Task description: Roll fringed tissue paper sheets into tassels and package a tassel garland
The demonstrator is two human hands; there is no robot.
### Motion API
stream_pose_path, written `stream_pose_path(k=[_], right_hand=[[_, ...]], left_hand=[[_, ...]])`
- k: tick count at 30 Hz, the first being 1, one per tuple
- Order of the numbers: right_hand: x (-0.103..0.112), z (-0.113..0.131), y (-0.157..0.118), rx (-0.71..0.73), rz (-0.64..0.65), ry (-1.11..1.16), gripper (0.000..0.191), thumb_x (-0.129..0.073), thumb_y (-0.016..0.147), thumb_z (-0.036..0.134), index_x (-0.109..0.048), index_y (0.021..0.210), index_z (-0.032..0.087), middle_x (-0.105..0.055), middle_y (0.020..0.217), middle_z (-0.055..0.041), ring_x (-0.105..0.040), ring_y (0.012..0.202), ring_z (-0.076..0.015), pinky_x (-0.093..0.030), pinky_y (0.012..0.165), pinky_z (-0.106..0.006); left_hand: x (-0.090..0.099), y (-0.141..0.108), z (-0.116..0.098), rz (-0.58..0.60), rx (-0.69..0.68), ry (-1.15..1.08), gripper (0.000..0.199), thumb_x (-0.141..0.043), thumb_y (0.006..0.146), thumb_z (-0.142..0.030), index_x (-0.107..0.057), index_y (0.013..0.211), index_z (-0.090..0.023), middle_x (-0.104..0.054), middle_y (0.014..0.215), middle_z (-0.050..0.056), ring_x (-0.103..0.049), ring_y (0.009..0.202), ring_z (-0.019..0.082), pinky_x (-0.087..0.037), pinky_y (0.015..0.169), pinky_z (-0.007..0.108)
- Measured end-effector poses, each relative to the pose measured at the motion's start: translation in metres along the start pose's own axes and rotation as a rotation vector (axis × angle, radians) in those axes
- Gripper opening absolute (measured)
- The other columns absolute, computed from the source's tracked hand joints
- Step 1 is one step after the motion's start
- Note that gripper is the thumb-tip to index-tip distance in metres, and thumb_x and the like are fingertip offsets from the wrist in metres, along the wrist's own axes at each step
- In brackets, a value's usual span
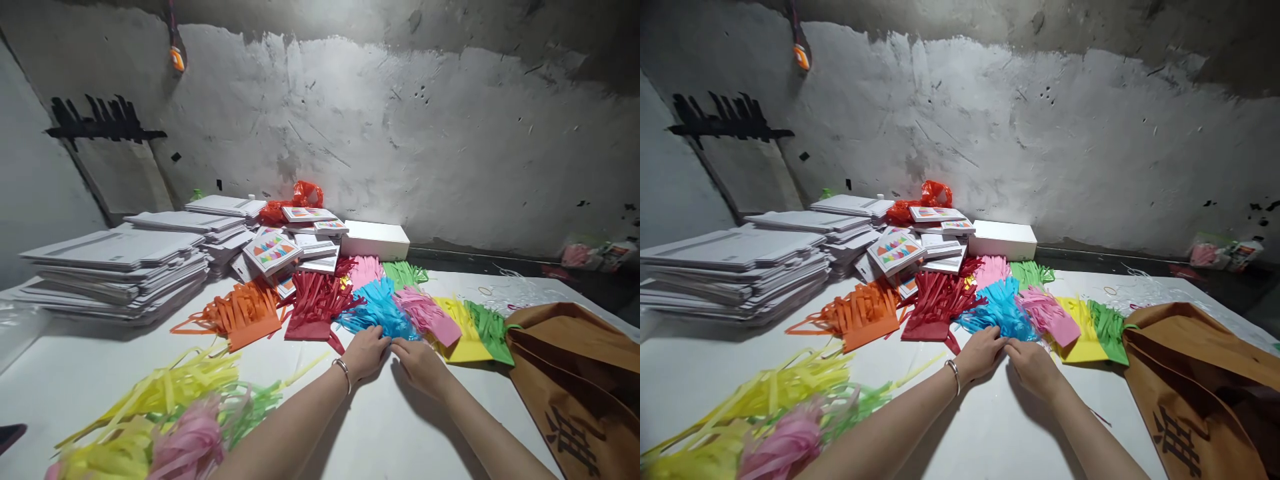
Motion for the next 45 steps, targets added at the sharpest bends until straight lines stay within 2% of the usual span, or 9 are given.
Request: stream_pose_path(k=[4, 10, 18, 25, 29, 34, 39, 42, 45], right_hand=[[-0.007, -0.003, 0.006, -0.057, 0.122, -0.166, 0.017, -0.064, 0.098, 0.030, -0.064, 0.108, 0.015, -0.067, 0.098, -0.0018, -0.065, 0.076, -0.0128, -0.058, 0.069, -0.030], [-0.003, -0.029, 0.003, -0.079, 0.154, -0.269, 0.015, -0.066, 0.097, 0.029, -0.066, 0.096, 0.014, -0.068, 0.094, -0.0020, -0.066, 0.083, -0.0144, -0.058, 0.076, -0.033], [0.014, -0.038, 0.001, -0.088, -0.151, -0.143, 0.012, -0.064, 0.098, 0.027, -0.066, 0.098, 0.016, -0.067, 0.092, -0.0004, -0.066, 0.082, -0.0140, -0.058, 0.075, -0.032], [0.041, -0.032, -0.007, -0.088, -0.399, 0.071, 0.011, -0.059, 0.101, 0.025, -0.066, 0.105, 0.017, -0.069, 0.097, -0.0019, -0.068, 0.086, -0.0145, -0.059, 0.075, -0.031], [0.062, -0.019, -0.006, -0.096, -0.511, 0.156, 0.016, -0.052, 0.104, 0.023, -0.066, 0.107, 0.017, -0.069, 0.096, -0.0030, -0.069, 0.085, -0.0149, -0.058, 0.075, -0.031], [0.096, 0.001, -0.009, -0.123, -0.573, 0.207, 0.027, -0.041, 0.105, 0.020, -0.068, 0.108, 0.022, -0.071, 0.098, -0.0072, -0.069, 0.090, -0.0178, -0.056, 0.078, -0.029], [0.132, 0.013, -0.037, -0.186, -0.479, 0.166, 0.022, -0.049, 0.100, 0.018, -0.070, 0.100, 0.024, -0.072, 0.094, -0.0057, -0.066, 0.086, -0.0226, -0.050, 0.077, -0.035], [0.143, 0.019, -0.066, -0.185, -0.368, 0.153, 0.024, -0.056, 0.089, 0.014, -0.069, 0.074, 0.027, -0.069, 0.073, 0.0006, -0.063, 0.069, -0.0193, -0.045, 0.065, -0.031], [0.142, 0.015, -0.109, -0.225, -0.331, 0.135, 0.031, -0.061, 0.077, 0.018, -0.057, 0.047, 0.026, -0.061, 0.055, 0.0005, -0.056, 0.053, -0.0169, -0.039, 0.053, -0.029]], left_hand=[[0.000, 0.000, 0.000, -0.016, 0.000, -0.016, 0.019, -0.060, 0.099, -0.032, -0.065, 0.108, -0.016, -0.065, 0.107, 0.006, -0.064, 0.097, 0.021, -0.055, 0.082, 0.039], [0.002, -0.002, 0.000, -0.032, -0.015, -0.052, 0.019, -0.051, 0.102, -0.025, -0.063, 0.114, -0.017, -0.063, 0.107, 0.008, -0.060, 0.099, 0.024, -0.051, 0.083, 0.039], [0.017, 0.025, -0.013, -0.013, -0.007, -0.154, 0.022, -0.058, 0.100, -0.030, -0.064, 0.118, -0.017, -0.065, 0.114, 0.008, -0.062, 0.105, 0.024, -0.053, 0.089, 0.042], [0.045, 0.057, -0.005, 0.119, -0.017, -0.403, 0.027, -0.064, 0.097, -0.040, -0.068, 0.105, -0.015, -0.070, 0.103, 0.006, -0.068, 0.093, 0.021, -0.057, 0.085, 0.041], [0.066, 0.058, -0.006, 0.211, -0.043, -0.584, 0.035, -0.061, 0.097, -0.048, -0.067, 0.092, -0.014, -0.066, 0.081, 0.000, -0.065, 0.075, 0.017, -0.054, 0.071, 0.033], [0.102, 0.048, -0.009, 0.260, 0.001, -0.748, 0.040, -0.058, 0.095, -0.052, -0.066, 0.082, -0.015, -0.052, 0.062, -0.005, -0.049, 0.057, 0.012, -0.039, 0.057, 0.025], [0.168, 0.020, 0.004, 0.241, 0.060, -0.877, 0.039, -0.070, 0.082, -0.053, -0.068, 0.072, -0.014, -0.054, 0.063, -0.003, -0.044, 0.062, 0.012, -0.034, 0.058, 0.024], [0.208, 0.002, 0.024, 0.177, 0.116, -1.000, 0.044, -0.075, 0.078, -0.057, -0.067, 0.070, -0.014, -0.049, 0.058, -0.004, -0.040, 0.055, 0.010, -0.032, 0.052, 0.023], [0.238, -0.006, 0.055, -0.024, 0.197, -1.120, 0.050, -0.070, 0.081, -0.065, -0.062, 0.073, -0.016, -0.046, 0.059, -0.005, -0.039, 0.051, 0.009, -0.034, 0.049, 0.022]])
Point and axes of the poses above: each hand's wrist, its own y-axis towards the middle knuckle, its own x-axis out of the back of the hand, z = x × y, the point moved 4 cm from there along y, towards the middle knuckle
